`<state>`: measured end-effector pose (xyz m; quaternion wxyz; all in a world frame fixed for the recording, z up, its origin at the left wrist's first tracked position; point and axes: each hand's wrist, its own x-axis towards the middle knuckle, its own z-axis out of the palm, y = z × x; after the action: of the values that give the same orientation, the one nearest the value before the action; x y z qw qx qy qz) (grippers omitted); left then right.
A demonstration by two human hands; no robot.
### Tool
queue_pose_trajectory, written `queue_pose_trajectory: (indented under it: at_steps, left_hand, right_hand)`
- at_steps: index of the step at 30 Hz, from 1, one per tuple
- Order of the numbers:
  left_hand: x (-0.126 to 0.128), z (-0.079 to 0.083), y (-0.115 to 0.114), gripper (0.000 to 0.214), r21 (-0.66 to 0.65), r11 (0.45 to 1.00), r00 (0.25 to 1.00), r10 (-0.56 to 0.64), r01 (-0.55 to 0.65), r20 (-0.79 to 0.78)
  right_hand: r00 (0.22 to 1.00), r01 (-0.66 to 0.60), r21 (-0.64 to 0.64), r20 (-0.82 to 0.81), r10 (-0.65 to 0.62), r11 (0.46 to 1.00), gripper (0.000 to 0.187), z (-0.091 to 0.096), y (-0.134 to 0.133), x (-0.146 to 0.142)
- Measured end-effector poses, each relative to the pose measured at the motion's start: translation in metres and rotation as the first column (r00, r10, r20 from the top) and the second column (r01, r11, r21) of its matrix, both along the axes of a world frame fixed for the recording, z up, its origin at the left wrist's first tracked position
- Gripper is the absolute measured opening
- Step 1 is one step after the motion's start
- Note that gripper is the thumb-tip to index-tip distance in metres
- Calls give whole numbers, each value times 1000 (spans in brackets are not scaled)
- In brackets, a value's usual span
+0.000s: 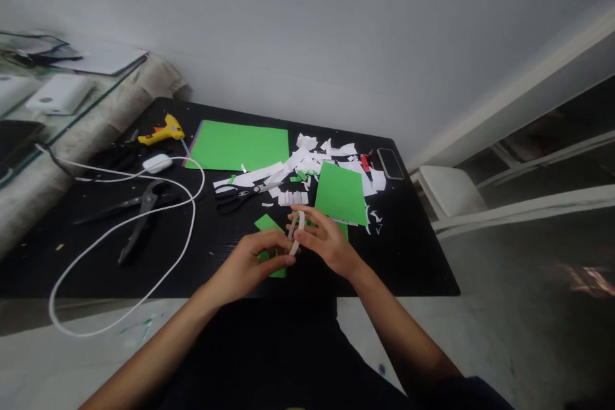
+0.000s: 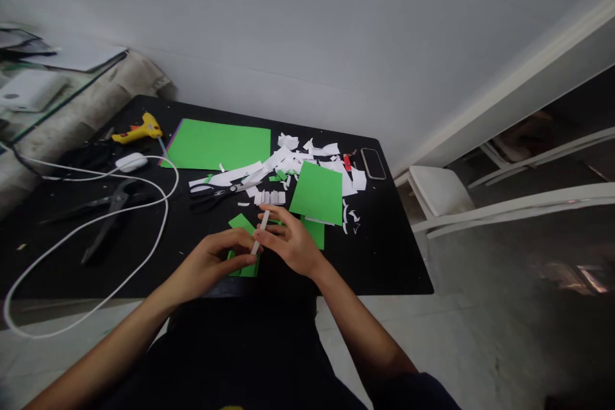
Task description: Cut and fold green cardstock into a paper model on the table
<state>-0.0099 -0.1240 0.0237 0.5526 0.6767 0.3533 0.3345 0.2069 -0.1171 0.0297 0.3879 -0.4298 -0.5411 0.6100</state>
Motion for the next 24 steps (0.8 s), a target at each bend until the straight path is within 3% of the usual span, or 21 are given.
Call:
queue_pose_trajectory:
  at_steps: [5, 8, 11, 17, 24]
  left_hand:
    - [-1, 2, -2, 11, -2, 1000, 1000, 10, -10, -14]
    - [-1, 3, -5, 16, -118, 993, 998, 5, 2, 62]
    - [2, 5, -7, 20, -183, 983, 986, 40, -11, 159]
    - [9, 13, -8, 26, -141, 981, 987, 141, -129, 76]
    - [4, 14, -9, 19, 46, 993, 994, 105, -105, -2]
  right_hand:
    - [997, 48, 170, 56, -58, 984, 71, 2, -2, -1]
    - [988, 38, 350, 127, -88, 936, 84, 5, -8, -2]
    - [964, -31, 476, 248, -100, 879, 85, 7, -14, -4]
    - [926, -152, 540, 370, -71, 828, 85, 13, -20, -4]
    - [951, -104, 567, 298, -86, 817, 66, 22, -17, 3]
